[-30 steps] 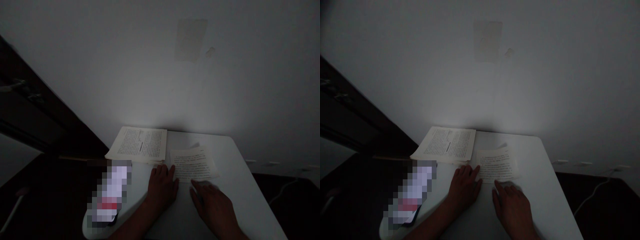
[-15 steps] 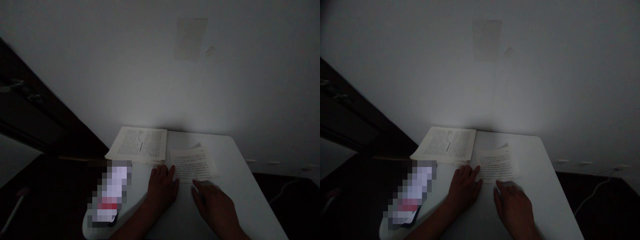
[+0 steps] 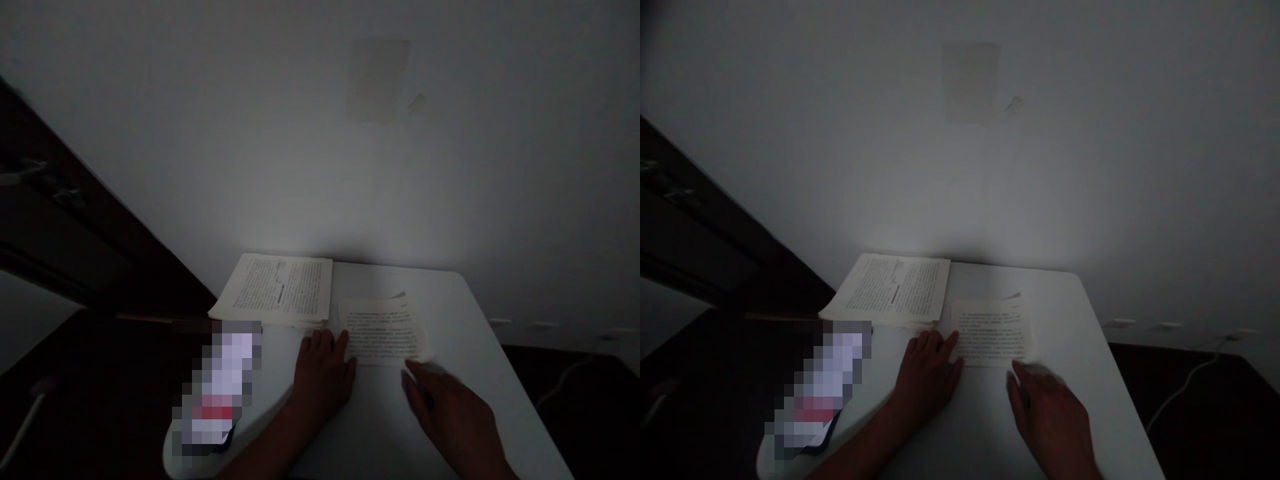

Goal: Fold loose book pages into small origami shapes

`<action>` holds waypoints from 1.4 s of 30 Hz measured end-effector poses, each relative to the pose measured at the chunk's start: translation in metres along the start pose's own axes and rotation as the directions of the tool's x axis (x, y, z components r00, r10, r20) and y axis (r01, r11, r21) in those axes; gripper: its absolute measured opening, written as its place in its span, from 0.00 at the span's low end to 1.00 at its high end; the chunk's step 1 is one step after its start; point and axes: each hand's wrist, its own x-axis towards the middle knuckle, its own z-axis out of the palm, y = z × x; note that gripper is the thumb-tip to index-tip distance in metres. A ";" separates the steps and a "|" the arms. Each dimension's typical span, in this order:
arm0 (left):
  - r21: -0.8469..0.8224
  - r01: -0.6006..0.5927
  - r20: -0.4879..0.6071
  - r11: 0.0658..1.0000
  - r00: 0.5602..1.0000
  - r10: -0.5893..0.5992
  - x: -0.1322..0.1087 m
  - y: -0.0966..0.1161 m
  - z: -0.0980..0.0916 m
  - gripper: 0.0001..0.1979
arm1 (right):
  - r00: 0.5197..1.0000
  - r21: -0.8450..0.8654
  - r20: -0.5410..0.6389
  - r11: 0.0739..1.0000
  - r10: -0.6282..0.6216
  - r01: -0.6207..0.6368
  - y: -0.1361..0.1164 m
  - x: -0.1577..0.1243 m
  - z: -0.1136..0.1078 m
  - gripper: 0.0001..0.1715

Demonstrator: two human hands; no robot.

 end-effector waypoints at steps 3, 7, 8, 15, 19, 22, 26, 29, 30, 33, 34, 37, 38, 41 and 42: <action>-0.002 -0.001 -0.017 1.000 1.000 0.001 0.000 0.000 0.001 0.19 | 1.000 0.003 -0.010 1.000 0.002 -0.002 0.000 0.000 -0.001 0.21; 0.000 0.001 0.003 1.000 1.000 -0.001 0.001 0.001 -0.001 0.19 | 1.000 0.002 0.008 1.000 0.030 -0.031 0.003 0.000 -0.002 0.21; 0.005 0.003 0.010 1.000 1.000 -0.003 0.001 0.001 -0.002 0.19 | 0.999 0.000 0.014 0.999 0.040 -0.040 0.005 0.000 -0.002 0.21; 0.012 0.002 0.015 1.000 1.000 -0.003 0.001 0.001 -0.001 0.20 | 0.993 -0.028 0.039 0.993 0.115 -0.114 0.020 -0.005 -0.003 0.22; 0.011 0.003 0.023 1.000 1.000 -0.003 0.001 0.001 -0.001 0.20 | 0.993 -0.037 0.029 0.993 0.115 -0.114 0.021 -0.005 -0.007 0.22; 0.005 0.002 0.035 1.000 0.999 -0.002 0.000 0.001 -0.003 0.20 | 0.989 -0.035 0.025 0.989 0.148 -0.147 0.024 -0.006 -0.008 0.22; -0.015 -0.010 0.029 1.000 1.000 0.010 -0.001 0.000 -0.005 0.21 | 0.980 -0.023 0.050 0.981 0.193 -0.192 0.032 -0.007 -0.008 0.23; -0.043 -0.015 0.037 0.999 0.999 0.016 -0.001 0.000 -0.006 0.23 | 0.976 -0.009 0.056 0.978 0.210 -0.209 0.035 -0.008 -0.007 0.23; -0.053 -0.016 0.043 0.998 0.999 0.018 -0.002 -0.001 -0.005 0.23 | 0.975 0.002 0.060 0.977 0.214 -0.215 0.035 -0.008 -0.007 0.23; -0.091 -0.033 0.036 0.995 0.999 0.036 -0.002 -0.003 -0.004 0.23 | 0.971 0.049 0.054 0.971 0.233 -0.236 0.035 -0.005 -0.007 0.22; -0.105 -0.050 0.022 0.993 0.998 0.053 -0.002 -0.003 -0.003 0.22 | 0.969 0.075 0.046 0.966 0.243 -0.246 0.035 -0.003 -0.007 0.22; -0.144 -0.133 -0.043 0.981 0.991 0.128 -0.001 -0.007 0.004 0.17 | 0.955 0.218 0.023 0.930 0.297 -0.295 0.038 0.004 -0.008 0.22; -0.155 -0.166 -0.067 0.974 0.985 0.157 -0.001 -0.009 0.007 0.14 | 0.946 0.288 0.027 0.904 0.323 -0.316 0.039 0.006 -0.009 0.22; -0.190 -0.247 -0.151 0.950 0.964 0.221 0.001 -0.013 0.014 0.09 | 0.903 0.512 0.098 0.758 0.417 -0.406 0.044 0.013 -0.011 0.21; -0.211 -0.260 -0.185 0.942 0.957 0.223 0.001 -0.013 0.015 0.09 | 0.886 0.590 0.135 0.683 0.443 -0.431 0.044 0.015 -0.011 0.22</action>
